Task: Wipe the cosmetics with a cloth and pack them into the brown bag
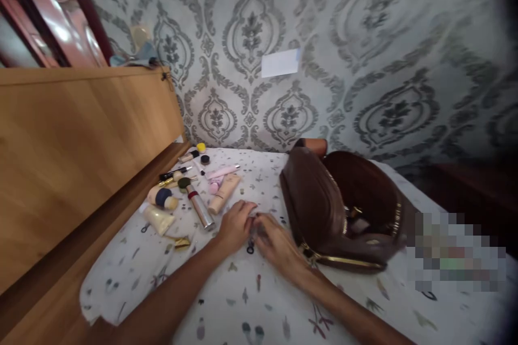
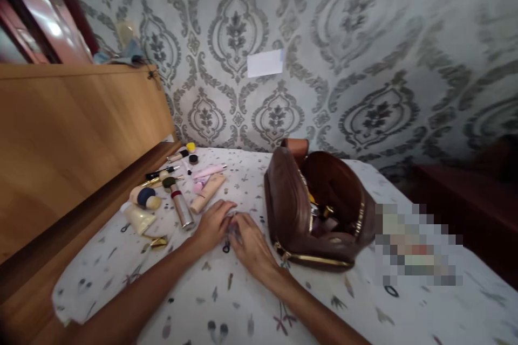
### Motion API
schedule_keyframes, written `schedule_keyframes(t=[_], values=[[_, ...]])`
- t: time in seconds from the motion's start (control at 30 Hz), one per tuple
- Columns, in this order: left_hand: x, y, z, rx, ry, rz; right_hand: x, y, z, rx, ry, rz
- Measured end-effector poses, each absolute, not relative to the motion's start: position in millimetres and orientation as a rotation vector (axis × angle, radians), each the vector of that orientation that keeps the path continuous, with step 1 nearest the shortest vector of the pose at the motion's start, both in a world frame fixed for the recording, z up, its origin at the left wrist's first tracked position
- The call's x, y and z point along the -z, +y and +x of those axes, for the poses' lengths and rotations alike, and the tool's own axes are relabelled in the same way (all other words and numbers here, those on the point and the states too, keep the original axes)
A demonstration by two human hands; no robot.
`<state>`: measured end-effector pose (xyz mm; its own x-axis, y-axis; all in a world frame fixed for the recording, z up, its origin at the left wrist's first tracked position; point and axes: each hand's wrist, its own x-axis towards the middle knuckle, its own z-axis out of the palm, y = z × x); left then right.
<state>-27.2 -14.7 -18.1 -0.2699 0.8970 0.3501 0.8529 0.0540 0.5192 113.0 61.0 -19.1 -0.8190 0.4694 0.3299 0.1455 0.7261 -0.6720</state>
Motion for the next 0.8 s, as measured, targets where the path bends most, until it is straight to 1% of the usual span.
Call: schedule_keyframes(t=[0.1, 0.27, 0.37, 0.47, 0.53, 0.63, 0.8], values=[[13.7, -17.5, -25.4, -0.951, 2.279, 1.833, 18.6, 65.8, 99.4, -1.015, -2.291, -0.529], [15.2, -18.4, -30.1, -1.122, 2.206, 1.740, 35.6, 65.1, 81.4, -1.374, -2.049, -0.534], [19.2, -16.5, -36.4, -1.165, 2.180, 1.716, 45.1, 61.3, 79.4, -1.470, -1.952, -0.531], [22.1, -14.0, -40.4, -1.129, 2.183, 1.708, 47.2, 59.6, 82.3, -1.512, -1.897, -0.529], [22.9, -12.3, -41.5, -1.113, 2.197, 1.678, 45.6, 60.5, 84.0, -1.493, -1.873, -0.559], [23.4, -10.4, -43.5, -1.121, 2.220, 1.618, 39.4, 64.5, 81.6, -1.350, -1.843, -0.629], [27.4, -6.9, -48.4, -1.202, 2.154, 1.529, 11.6, 69.1, 55.5, -1.107, -1.836, -0.576]])
